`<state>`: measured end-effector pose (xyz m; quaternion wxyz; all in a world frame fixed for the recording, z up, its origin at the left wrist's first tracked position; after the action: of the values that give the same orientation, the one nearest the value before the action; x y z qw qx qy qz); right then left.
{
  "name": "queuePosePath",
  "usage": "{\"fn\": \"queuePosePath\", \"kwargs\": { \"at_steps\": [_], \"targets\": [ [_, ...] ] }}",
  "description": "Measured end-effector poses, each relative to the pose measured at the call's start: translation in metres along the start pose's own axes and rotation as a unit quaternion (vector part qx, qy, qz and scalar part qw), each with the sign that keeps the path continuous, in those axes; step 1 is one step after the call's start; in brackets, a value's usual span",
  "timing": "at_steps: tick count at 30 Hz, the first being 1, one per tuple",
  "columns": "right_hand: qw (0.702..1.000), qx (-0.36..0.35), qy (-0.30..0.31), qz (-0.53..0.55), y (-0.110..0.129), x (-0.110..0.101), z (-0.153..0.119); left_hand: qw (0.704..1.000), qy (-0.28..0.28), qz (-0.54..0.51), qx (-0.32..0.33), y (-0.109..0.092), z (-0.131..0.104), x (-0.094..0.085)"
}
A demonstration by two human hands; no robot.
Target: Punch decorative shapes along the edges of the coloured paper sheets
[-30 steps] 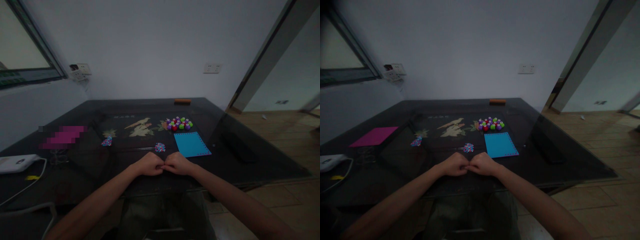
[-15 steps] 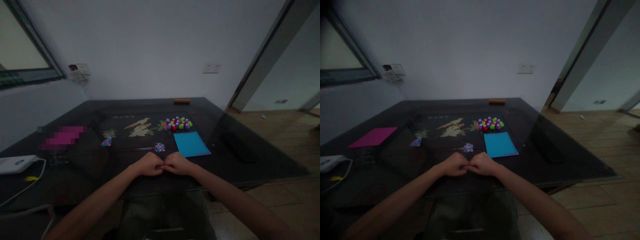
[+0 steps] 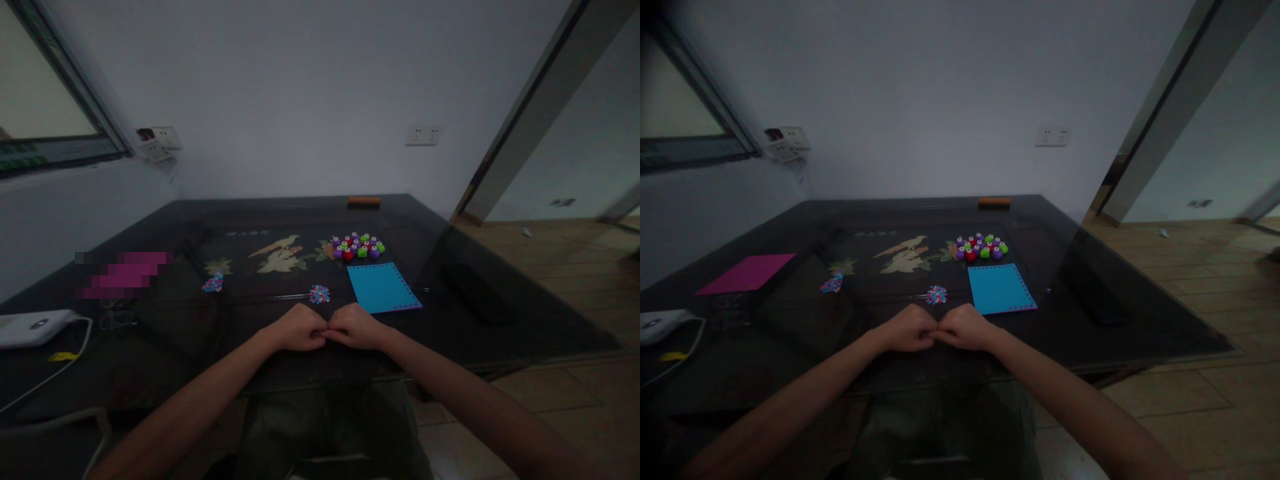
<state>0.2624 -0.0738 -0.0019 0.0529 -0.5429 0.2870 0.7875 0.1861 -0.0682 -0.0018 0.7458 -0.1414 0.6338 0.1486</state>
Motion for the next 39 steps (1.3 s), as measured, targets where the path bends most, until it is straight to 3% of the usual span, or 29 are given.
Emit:
{"fn": "queuePosePath", "kwargs": {
  "at_steps": [39],
  "targets": [
    [1.0,-0.003,-0.002,0.006,-0.0001,0.0012,0.0008,1.0,0.006,-0.003,0.005,-0.0001,-0.0004,0.0018]
  ]
}}
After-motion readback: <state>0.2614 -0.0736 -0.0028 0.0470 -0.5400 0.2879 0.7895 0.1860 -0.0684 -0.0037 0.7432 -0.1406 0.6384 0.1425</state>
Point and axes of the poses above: each hand's wrist, its own z-axis towards the middle knuckle, its own x-axis out of the palm, y = z × x, the point moved 7 cm from there along z, towards the middle knuckle, and after that the axes turned 11 degrees about z, right-handed, at the moved point
